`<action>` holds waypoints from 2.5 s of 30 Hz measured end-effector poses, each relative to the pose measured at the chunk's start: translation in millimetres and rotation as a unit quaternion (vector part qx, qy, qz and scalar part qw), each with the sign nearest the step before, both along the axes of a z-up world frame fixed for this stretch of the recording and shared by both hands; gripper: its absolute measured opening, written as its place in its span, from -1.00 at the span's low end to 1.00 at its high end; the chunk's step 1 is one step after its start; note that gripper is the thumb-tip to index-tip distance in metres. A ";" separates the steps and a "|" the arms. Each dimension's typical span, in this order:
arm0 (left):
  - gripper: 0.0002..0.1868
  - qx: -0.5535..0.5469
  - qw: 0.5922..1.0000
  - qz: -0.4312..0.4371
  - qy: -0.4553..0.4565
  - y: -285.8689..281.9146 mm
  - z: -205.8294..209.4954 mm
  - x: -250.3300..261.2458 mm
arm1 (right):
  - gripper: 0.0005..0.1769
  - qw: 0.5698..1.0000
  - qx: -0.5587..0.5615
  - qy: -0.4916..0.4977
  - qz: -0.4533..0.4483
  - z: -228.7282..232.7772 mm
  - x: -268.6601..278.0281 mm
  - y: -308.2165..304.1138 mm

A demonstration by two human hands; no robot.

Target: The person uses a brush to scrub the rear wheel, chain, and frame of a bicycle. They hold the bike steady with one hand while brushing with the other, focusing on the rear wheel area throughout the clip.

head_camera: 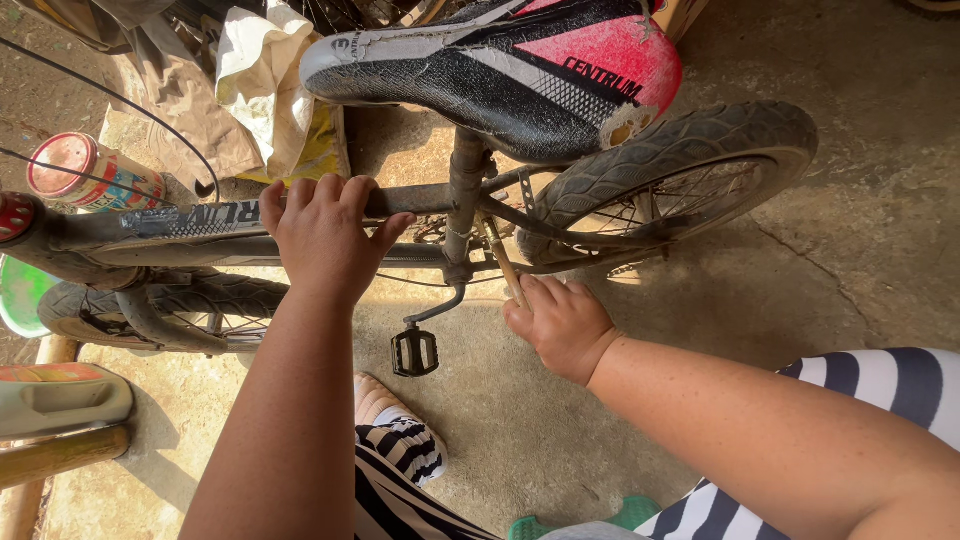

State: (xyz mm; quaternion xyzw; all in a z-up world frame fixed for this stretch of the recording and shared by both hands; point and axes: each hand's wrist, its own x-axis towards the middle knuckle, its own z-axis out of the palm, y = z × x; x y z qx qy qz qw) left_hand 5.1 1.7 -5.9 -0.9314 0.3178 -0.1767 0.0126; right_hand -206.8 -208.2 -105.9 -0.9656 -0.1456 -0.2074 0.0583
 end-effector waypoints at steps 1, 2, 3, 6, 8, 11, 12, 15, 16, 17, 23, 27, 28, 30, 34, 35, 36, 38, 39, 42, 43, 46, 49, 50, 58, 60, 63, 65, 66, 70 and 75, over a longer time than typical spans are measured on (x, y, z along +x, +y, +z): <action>-0.34 0.005 1.000 0.004 0.001 -0.1 -0.2 0.5 | -0.72 1.000 0.002 0.005 -0.014 -0.2 -0.6 0.4; -0.35 0.011 1.000 0.007 0.003 0.4 -0.8 0.2 | -0.70 1.000 0.005 0.011 -0.029 -0.7 -2.4 2.3; -0.35 0.017 1.000 0.011 0.005 0.9 -1.4 -0.2 | -0.67 0.999 0.008 0.017 -0.043 -1.3 -4.1 4.7; -0.33 0.007 0.999 -0.007 -0.035 0.4 -2.5 1.1 | -0.55 0.972 0.162 0.094 -0.139 -3.4 -4.4 15.7; -0.35 0.002 1.000 -0.006 -0.021 1.3 -3.0 0.6 | -0.55 0.964 0.172 0.126 -0.160 -4.8 -4.6 22.3; -0.34 0.001 1.000 -0.006 -0.018 2.0 -3.3 1.6 | -0.60 0.982 0.160 0.059 -0.081 -4.9 -3.1 28.0; -0.34 0.000 1.000 -0.007 -0.019 1.7 -3.7 1.6 | -0.62 0.988 0.150 0.017 -0.037 -4.3 -2.6 27.6; -0.35 -0.007 1.000 -0.014 -0.023 1.8 -3.4 1.6 | -0.59 0.997 0.065 -0.022 -0.037 -0.6 1.6 24.1; -0.35 -0.004 1.000 -0.011 -0.020 1.9 -3.3 1.3 | -0.60 0.990 0.099 0.059 -0.079 0.6 3.0 23.2; -0.36 -0.002 1.000 -0.008 -0.017 1.9 -3.3 1.1 | -0.61 0.974 0.132 0.139 -0.121 1.5 4.2 22.5; -0.36 0.016 1.000 0.000 -0.018 0.3 -1.6 0.7 | -0.63 0.990 0.112 0.057 -0.060 0.9 7.0 15.4; -0.35 0.015 1.000 0.001 -0.010 0.5 -1.2 0.2 | -0.60 0.983 0.142 0.072 -0.097 -6.4 6.1 16.5; -0.35 0.018 1.000 0.003 -0.009 0.3 -1.7 0.1 | -0.59 0.975 0.149 0.109 -0.127 -7.9 6.1 16.3; -0.36 0.023 1.000 0.006 -0.008 0.5 -2.1 0.4 | -0.57 0.952 0.163 0.182 -0.185 -9.4 6.7 14.8; -0.33 0.013 1.000 -0.006 -0.026 1.3 -2.8 1.4 | -0.63 0.986 0.139 0.059 -0.075 -6.2 11.9 6.0; -0.34 0.009 1.000 -0.007 -0.024 1.5 -3.3 1.5 | -0.66 0.991 0.118 0.040 -0.047 -5.7 13.4 4.3; -0.34 0.006 1.000 -0.009 -0.021 2.5 -3.8 1.3 | -0.69 0.995 0.099 0.022 -0.018 -5.8 12.6 5.1; -0.34 0.005 1.000 -0.006 -0.018 2.8 -5.0 1.2 | -0.65 0.966 0.176 0.131 -0.137 -7.3 10.8 7.5; -0.35 0.004 1.000 -0.005 -0.017 2.9 -5.1 1.3 | -0.64 0.940 0.211 0.184 -0.195 -8.2 9.5 9.1; -0.35 0.009 1.000 -0.001 -0.019 1.9 -4.0 1.2 | -0.65 0.960 0.183 0.127 -0.167 -9.6 8.0 8.7; -0.35 0.003 1.000 -0.004 -0.014 2.2 -3.1 0.4 | -0.58 0.967 0.184 0.124 -0.128 -9.4 7.7 7.6; -0.34 -0.012 1.000 -0.010 -0.007 2.0 -1.6 -0.7 | -0.59 0.979 0.157 0.119 -0.044 -8.2 7.7 4.9; -0.34 -0.011 1.000 -0.004 -0.005 0.8 -1.4 -1.2 | -0.85 0.982 0.121 0.124 -0.075 -4.1 5.8 7.6; -0.35 -0.006 1.000 0.001 -0.004 -0.4 -1.2 -0.7 | -0.81 0.976 0.135 0.122 -0.116 -1.9 6.3 8.7; -0.39 -0.048 0.999 -0.021 -0.010 3.3 -4.6 -1.6 | -0.88 0.984 0.144 0.100 -0.042 12.4 6.6 16.2; -0.41 -0.069 0.997 -0.036 -0.017 4.9 -6.8 -0.8 | -0.87 0.966 0.162 0.154 -0.129 12.8 6.4 15.0; -0.43 -0.076 0.996 -0.034 -0.026 3.7 -9.4 0.2 | -0.84 0.985 0.108 0.130 -0.044 16.1 -0.8 12.4; -0.43 -0.077 0.996 -0.029 -0.021 2.6 -10.3 1.0 | -0.86 0.985 0.115 0.125 -0.012 18.5 -8.4 13.1; -0.43 -0.076 0.997 -0.027 -0.018 2.8 -10.5 1.3 | -0.87 0.985 0.121 0.122 0.003 18.8 -15.1 16.7; -0.45 -0.082 0.996 -0.026 -0.017 2.0 -11.2 1.6 | -0.80 0.979 0.084 0.183 0.028 18.9 -29.5 15.5; -0.43 -0.090 0.996 -0.024 -0.006 2.2 -13.3 2.5 | -0.86 0.965 0.130 0.222 -0.051 29.8 -28.9 8.3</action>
